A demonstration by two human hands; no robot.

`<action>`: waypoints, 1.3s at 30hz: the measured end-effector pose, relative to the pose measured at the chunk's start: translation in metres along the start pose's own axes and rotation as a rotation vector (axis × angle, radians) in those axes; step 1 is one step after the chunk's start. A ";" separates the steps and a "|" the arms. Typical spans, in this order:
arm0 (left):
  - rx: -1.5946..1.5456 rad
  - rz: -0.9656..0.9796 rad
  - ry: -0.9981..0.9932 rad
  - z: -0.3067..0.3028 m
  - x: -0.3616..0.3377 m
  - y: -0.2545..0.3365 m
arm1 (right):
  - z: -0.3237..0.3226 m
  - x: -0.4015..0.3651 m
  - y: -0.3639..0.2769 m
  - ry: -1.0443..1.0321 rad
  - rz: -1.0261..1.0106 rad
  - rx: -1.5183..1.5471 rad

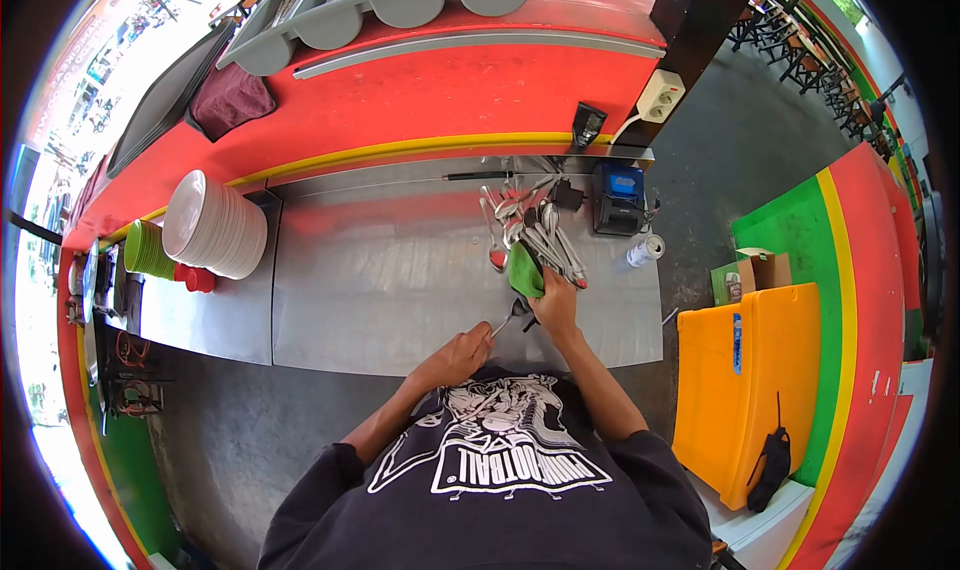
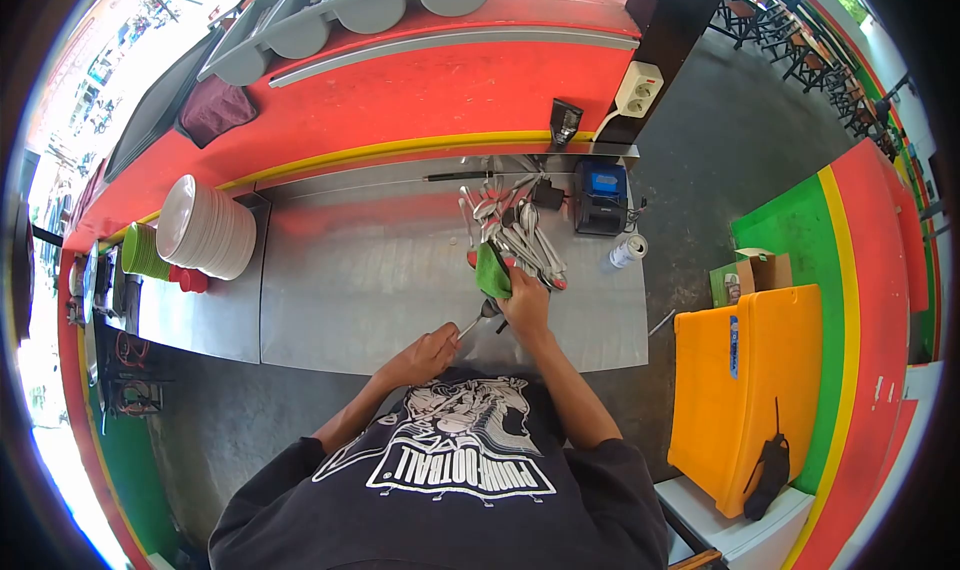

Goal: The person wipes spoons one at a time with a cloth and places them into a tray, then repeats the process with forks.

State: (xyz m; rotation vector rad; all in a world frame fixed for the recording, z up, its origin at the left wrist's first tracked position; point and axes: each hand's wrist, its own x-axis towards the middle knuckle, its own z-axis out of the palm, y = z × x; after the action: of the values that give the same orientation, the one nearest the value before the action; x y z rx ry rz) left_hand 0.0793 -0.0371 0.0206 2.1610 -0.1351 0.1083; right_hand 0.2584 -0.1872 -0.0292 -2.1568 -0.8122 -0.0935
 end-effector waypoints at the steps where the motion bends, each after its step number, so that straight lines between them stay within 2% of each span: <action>1: 0.061 0.088 0.036 0.000 0.000 0.000 | -0.002 0.005 0.006 0.030 0.059 -0.038; 2: -0.163 -0.117 -0.048 -0.002 -0.005 0.002 | -0.005 0.012 0.013 0.060 0.118 -0.077; 3: -0.386 -0.322 -0.131 -0.018 -0.003 0.029 | -0.008 0.016 0.022 0.091 0.176 -0.114; 4: -0.605 -0.526 -0.213 -0.030 -0.001 0.046 | -0.014 0.020 0.037 0.197 0.194 -0.065; 7: -0.559 -0.521 -0.026 -0.027 -0.007 0.058 | -0.040 0.033 0.047 0.422 0.302 0.248; 8: -0.708 -0.604 0.011 -0.027 -0.005 0.060 | -0.046 0.033 0.042 0.479 0.353 0.374; 11: -0.984 -0.606 0.146 -0.011 -0.004 0.042 | -0.045 0.022 0.035 0.396 0.719 1.035; 12: -0.970 -0.622 0.138 -0.010 -0.001 0.043 | -0.046 0.016 0.025 0.266 0.786 1.252; 15: -0.961 -0.681 0.112 -0.014 0.007 0.045 | -0.051 0.010 -0.022 -0.015 0.697 1.622; 17: -1.007 -0.730 0.083 -0.015 0.008 0.041 | -0.048 0.015 -0.054 0.017 0.723 1.633; 18: -0.887 -0.703 0.087 -0.009 0.007 0.036 | -0.043 0.016 -0.064 0.035 0.739 1.640; 21: -0.584 -0.636 0.088 0.003 0.006 0.032 | -0.028 0.019 -0.077 -0.043 0.556 1.287; 22: -0.519 -0.623 0.089 -0.002 0.008 0.038 | -0.027 0.021 -0.088 0.048 0.494 1.073; 23: -0.453 -0.609 0.090 -0.006 0.010 0.042 | -0.026 0.023 -0.092 0.047 0.433 0.925; 25: -0.262 -0.440 0.155 -0.006 0.008 0.044 | -0.027 0.028 -0.100 0.044 0.315 0.629; 28: -0.005 -0.230 0.208 -0.004 -0.002 0.039 | -0.025 0.041 -0.096 0.097 0.329 0.567; 30: 0.050 -0.191 0.192 -0.006 -0.009 0.034 | -0.028 0.050 -0.082 0.048 0.341 0.448; 32: -0.009 -0.241 0.133 -0.013 -0.010 0.041 | -0.025 0.055 -0.057 0.081 0.317 0.221; 33: -0.110 -0.326 0.099 -0.015 -0.010 0.048 | -0.023 0.057 -0.041 0.100 0.301 0.108; 34: -0.208 -0.408 0.063 -0.017 -0.009 0.056 | -0.027 0.059 -0.028 0.047 0.373 0.065; 35: -0.306 -0.490 0.032 -0.018 -0.009 0.061 | -0.027 0.057 -0.018 0.124 0.424 0.216; 37: -0.490 -0.538 0.113 -0.010 -0.009 0.054 | -0.034 0.055 -0.010 0.264 0.511 0.521; 38: -0.615 -0.600 0.133 -0.010 -0.009 0.052 | -0.028 0.048 0.016 0.204 0.568 0.620; 39: -0.743 -0.663 0.149 -0.009 -0.009 0.052 | -0.030 0.045 0.012 0.227 0.591 0.741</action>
State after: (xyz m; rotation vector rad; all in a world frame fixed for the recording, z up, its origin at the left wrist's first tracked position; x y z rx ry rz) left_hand 0.0630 -0.0578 0.0667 1.3586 0.5461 -0.1465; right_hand 0.3072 -0.1908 -0.0029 -1.5506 -0.0242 0.2304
